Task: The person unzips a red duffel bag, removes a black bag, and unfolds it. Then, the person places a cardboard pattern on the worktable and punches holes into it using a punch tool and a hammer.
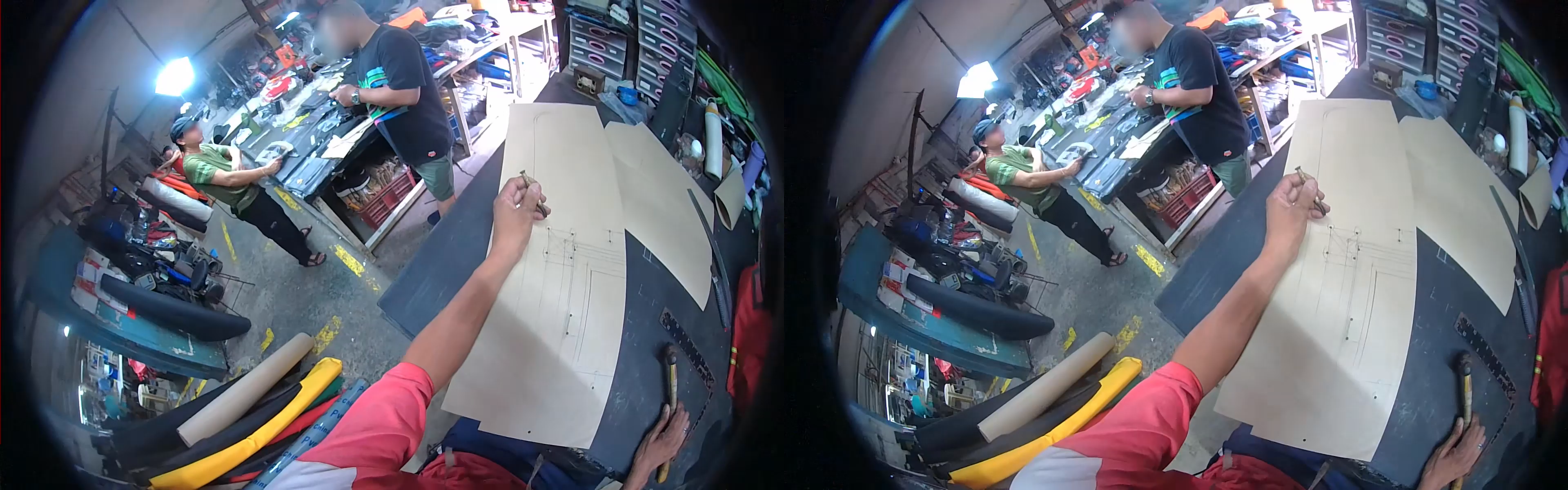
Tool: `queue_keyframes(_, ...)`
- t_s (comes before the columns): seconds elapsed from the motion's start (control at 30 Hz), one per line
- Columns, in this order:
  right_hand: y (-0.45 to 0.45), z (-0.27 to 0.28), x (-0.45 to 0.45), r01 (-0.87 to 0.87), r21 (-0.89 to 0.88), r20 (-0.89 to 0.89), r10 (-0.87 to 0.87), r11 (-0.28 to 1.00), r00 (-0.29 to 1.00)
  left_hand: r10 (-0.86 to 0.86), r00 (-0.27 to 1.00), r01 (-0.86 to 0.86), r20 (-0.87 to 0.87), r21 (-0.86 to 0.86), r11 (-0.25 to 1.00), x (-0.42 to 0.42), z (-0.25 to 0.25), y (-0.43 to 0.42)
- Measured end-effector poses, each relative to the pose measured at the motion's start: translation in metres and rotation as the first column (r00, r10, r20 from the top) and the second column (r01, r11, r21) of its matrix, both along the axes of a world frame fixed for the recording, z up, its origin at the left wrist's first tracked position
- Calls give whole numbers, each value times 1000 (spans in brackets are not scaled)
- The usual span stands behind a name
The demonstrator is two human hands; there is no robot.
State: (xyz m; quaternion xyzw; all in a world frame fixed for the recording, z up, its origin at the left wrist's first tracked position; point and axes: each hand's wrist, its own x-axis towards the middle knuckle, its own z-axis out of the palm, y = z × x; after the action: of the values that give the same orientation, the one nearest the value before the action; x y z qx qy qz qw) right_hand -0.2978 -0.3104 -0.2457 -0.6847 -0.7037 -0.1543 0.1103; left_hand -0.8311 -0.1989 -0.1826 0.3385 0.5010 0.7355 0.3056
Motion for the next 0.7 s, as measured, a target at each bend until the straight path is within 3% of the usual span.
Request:
queue_keyframes(0.63, -3, 1, -4, -20, 43, 7, 20, 999, 1000, -5, 1000, 5, 15, 11, 1000, 1, -2, 1)
queue_keyframes(0.7, -2, 7, -10, -105, 90, -66, 111, 990, 992, 3, 1000, -3, -2, 28, 1000, -1, -4, 1)
